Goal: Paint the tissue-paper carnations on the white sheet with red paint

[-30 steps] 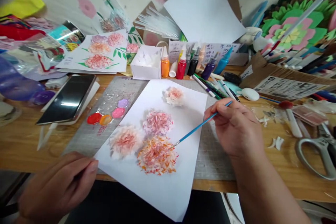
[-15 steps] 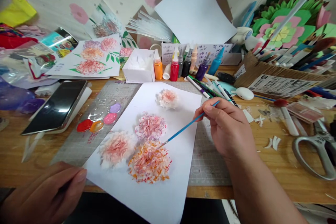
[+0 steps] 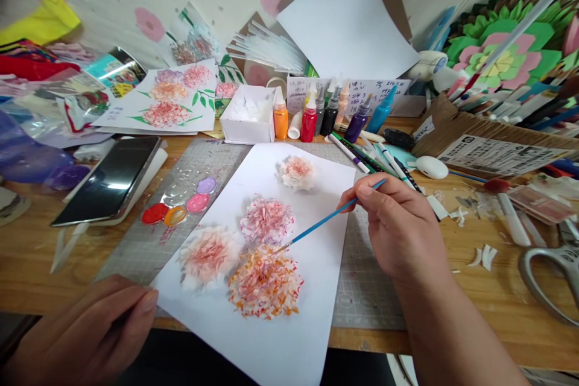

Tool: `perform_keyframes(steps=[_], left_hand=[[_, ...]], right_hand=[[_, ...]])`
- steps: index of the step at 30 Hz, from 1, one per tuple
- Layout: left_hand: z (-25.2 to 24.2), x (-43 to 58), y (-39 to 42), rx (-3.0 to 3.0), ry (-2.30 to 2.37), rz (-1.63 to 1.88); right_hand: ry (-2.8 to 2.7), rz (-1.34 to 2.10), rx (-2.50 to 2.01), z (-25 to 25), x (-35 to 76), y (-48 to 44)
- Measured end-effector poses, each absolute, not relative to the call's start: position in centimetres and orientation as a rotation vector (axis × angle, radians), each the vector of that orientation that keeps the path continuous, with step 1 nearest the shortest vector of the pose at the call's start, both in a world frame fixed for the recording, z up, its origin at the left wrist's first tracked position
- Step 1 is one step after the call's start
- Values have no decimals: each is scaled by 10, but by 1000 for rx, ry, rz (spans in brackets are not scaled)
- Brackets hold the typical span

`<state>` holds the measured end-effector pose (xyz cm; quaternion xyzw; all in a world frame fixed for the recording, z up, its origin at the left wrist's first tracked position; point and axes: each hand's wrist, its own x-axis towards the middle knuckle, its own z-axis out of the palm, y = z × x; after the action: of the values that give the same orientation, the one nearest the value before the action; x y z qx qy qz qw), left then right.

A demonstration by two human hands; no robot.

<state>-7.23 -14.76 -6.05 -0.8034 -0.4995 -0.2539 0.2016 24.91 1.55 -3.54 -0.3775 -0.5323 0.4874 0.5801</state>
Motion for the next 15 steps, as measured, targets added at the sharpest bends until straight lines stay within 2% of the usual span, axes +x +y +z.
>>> perform_keyframes(steps=[15], left_hand=[[-62, -61, -148, -2159, -1429, -864]], right_hand=[[-1330, 1169, -855, -32, 236, 3]])
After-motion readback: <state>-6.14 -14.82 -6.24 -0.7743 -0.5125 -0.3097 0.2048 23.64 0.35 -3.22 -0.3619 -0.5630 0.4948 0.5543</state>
